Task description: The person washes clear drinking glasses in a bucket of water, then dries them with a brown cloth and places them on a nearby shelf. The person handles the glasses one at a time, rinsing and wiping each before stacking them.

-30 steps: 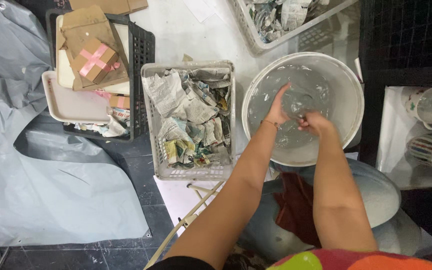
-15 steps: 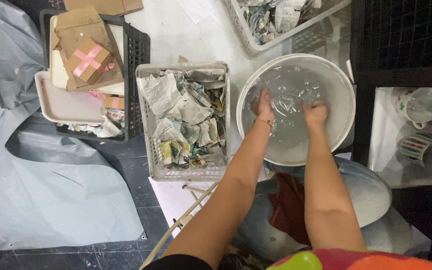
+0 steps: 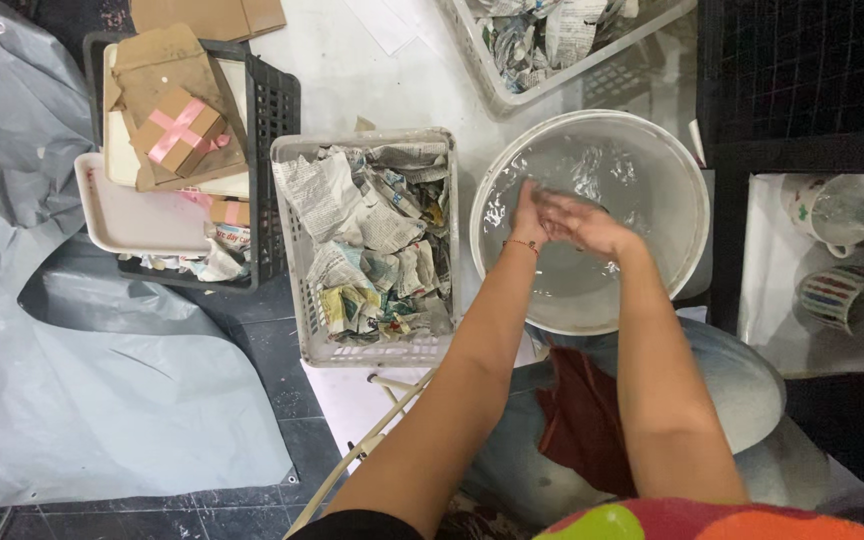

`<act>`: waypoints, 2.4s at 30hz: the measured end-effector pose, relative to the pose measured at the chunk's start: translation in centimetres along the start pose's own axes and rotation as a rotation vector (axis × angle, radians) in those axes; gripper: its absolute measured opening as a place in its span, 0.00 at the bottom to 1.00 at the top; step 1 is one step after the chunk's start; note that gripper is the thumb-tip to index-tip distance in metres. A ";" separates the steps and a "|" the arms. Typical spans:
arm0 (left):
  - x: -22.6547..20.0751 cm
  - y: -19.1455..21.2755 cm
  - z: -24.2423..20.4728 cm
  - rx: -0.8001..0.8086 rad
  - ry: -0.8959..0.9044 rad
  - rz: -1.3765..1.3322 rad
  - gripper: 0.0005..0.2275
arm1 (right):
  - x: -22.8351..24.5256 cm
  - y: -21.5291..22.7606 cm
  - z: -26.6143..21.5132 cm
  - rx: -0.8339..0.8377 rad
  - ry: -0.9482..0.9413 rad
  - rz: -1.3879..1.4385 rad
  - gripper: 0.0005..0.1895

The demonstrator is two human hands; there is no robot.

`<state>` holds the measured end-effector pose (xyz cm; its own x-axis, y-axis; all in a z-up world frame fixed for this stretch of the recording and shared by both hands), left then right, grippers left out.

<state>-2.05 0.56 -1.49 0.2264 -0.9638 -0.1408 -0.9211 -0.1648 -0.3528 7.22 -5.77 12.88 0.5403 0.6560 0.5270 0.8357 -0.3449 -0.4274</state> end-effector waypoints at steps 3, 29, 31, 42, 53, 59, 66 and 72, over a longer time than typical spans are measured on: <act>0.1 0.4 0.1 0.018 0.034 0.021 0.27 | -0.2 -0.3 0.9 -0.164 -0.084 -0.504 0.26; 0.1 -0.8 -0.4 0.419 -0.092 -0.102 0.14 | -2.6 0.5 5.2 -0.327 0.062 -0.113 0.21; 0.2 -0.9 -0.6 0.266 -0.035 -0.095 0.15 | -1.4 0.1 4.6 -0.264 0.203 -0.347 0.20; 0.2 -1.4 -1.3 0.295 -0.060 -0.047 0.15 | -4.0 0.6 6.0 -0.349 0.485 -1.477 0.23; -0.2 -1.9 -0.5 0.387 0.034 0.026 0.13 | -3.4 0.9 6.3 -0.508 0.474 -1.079 0.15; 0.5 -1.6 0.6 0.222 -0.062 -0.062 0.13 | -1.9 0.9 6.6 -0.354 0.265 -0.126 0.21; 0.3 -1.5 1.2 0.331 -0.041 0.019 0.17 | 0.9 -2.3 3.7 -0.549 0.256 -1.074 0.16; -0.8 -3.1 -1.3 0.211 -0.180 0.221 0.23 | -2.3 -0.7 4.9 -0.683 0.748 -1.486 0.23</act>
<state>0.22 1.55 0.87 0.0986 -0.9160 -0.3889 -0.8726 0.1083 -0.4762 4.93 -3.78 8.33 -0.8587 0.2984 0.4167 0.3975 -0.1255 0.9090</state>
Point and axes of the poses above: each hand's wrist, its own z-axis towards the middle knuckle, its own y-axis out of the back of the hand, x = y × z, the point moved 1 cm from there along z, towards the middle knuckle, and after that the axes turned 12 degrees about z, right-handed, at the moved point
